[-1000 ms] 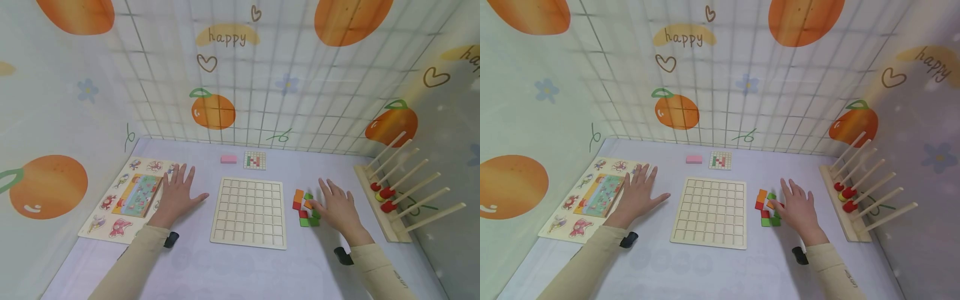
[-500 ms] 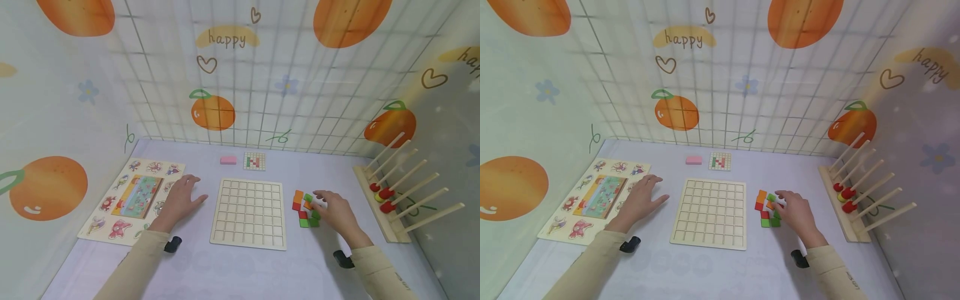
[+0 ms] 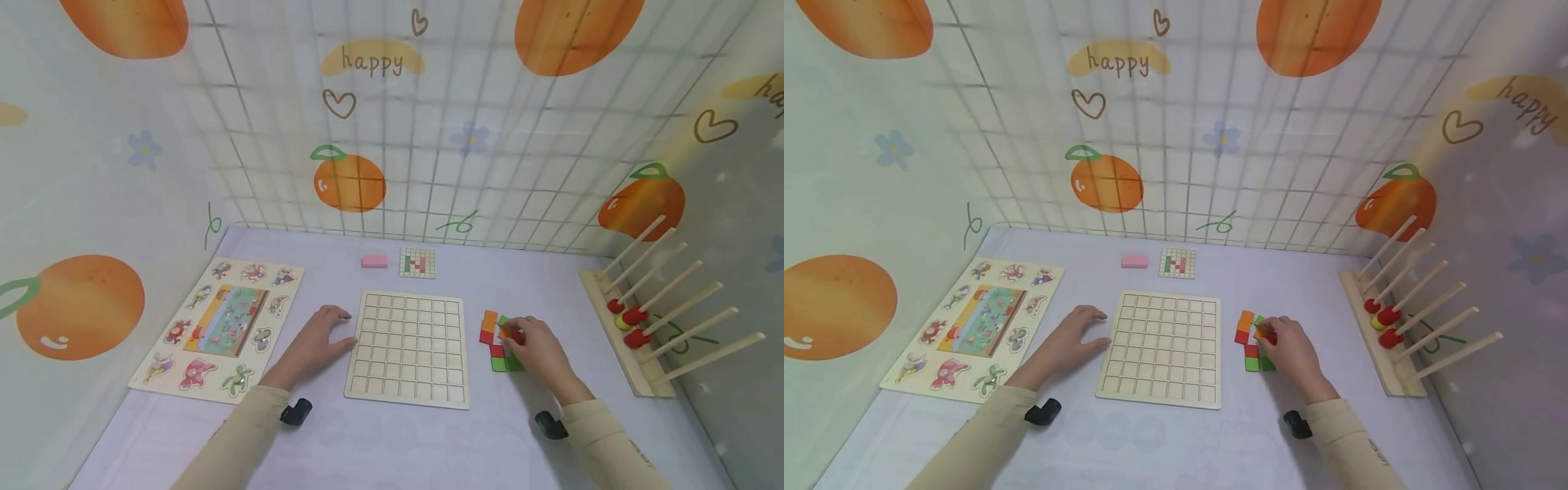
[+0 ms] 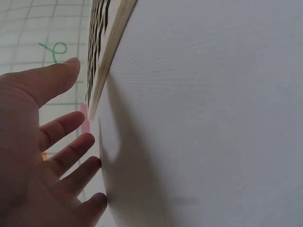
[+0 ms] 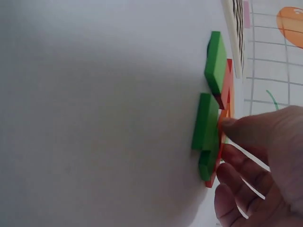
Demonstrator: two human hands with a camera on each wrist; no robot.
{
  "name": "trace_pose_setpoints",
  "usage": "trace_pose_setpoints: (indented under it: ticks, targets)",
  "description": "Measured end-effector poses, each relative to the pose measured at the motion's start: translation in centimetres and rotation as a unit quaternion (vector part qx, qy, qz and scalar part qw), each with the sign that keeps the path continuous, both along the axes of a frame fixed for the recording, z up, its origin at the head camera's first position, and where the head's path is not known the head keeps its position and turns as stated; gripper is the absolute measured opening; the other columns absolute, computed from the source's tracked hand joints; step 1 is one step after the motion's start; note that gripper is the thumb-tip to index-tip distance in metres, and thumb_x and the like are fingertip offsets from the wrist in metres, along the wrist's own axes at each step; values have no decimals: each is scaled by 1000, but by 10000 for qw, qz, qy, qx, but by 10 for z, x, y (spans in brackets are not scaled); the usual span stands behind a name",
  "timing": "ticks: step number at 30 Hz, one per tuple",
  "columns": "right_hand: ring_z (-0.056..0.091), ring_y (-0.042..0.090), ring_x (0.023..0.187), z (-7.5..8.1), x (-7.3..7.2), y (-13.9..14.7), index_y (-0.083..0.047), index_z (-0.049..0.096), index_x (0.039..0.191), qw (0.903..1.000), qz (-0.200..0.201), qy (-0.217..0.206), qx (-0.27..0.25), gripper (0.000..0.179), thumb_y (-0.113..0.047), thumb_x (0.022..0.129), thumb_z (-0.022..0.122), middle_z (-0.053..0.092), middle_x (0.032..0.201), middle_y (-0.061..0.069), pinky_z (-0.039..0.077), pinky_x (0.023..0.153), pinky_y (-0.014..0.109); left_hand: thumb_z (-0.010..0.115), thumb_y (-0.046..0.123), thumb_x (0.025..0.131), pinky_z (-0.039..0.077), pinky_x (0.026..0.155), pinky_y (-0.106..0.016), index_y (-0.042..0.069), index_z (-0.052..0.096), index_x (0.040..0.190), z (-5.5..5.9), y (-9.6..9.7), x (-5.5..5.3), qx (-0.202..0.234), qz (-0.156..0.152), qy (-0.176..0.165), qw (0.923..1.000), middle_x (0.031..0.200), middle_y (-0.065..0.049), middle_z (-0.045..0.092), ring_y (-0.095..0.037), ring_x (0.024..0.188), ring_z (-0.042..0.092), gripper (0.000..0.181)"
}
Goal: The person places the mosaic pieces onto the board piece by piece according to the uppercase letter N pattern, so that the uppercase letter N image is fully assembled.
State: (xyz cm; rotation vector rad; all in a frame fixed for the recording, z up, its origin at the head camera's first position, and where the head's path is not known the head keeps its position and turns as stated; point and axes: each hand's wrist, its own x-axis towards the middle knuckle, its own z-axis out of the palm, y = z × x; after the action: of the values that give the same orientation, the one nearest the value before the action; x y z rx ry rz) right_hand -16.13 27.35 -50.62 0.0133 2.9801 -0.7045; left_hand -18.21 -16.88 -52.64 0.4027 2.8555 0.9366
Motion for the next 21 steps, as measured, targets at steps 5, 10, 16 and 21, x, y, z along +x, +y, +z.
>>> trace_pose_setpoints:
  ticks: [5, 10, 16, 21]
  targets:
    - [58, 32, 103, -2, -2, -4, -3, 69, 121, 10000, 31, 40, -31, 32, -14, 92, 78, 65, 116, 18, 59, 92, 48, 77, 42, 91, 21, 125, -51, 11, 58, 139, -3, 3, 4, -122, -159, 68, 9998, 151, -10, 48, -33, 145, 39, 61]
    - [59, 31, 102, -2, -2, -4, -4, 69, 119, 10000, -16, 36, -65, 30, -11, 92, 78, 64, 115, 17, 60, 91, 46, 75, 43, 92, 11, 127, -52, 11, 56, 144, -6, 4, 6, -397, -382, 289, 9981, 155, -10, 45, -32, 148, 34, 64]
    - [57, 33, 105, -2, -4, -5, -3, 68, 121, 9999, -79, -59, -34, 33, -11, 91, 78, 62, 117, 20, 59, 93, 48, 71, 43, 95, 8, 126, -56, 12, 52, 150, -6, 3, 7, -501, -594, 352, 9964, 160, -13, 40, -34, 151, 28, 66]
    - [57, 29, 97, -4, -5, -3, -7, 65, 118, 10000, -28, -83, 22, 30, -11, 91, 78, 62, 108, 15, 60, 88, 45, 66, 44, 98, 3, 126, -57, 16, 43, 157, -6, 2, 9, -608, -783, 185, 9949, 166, -12, 28, -34, 155, 17, 69]
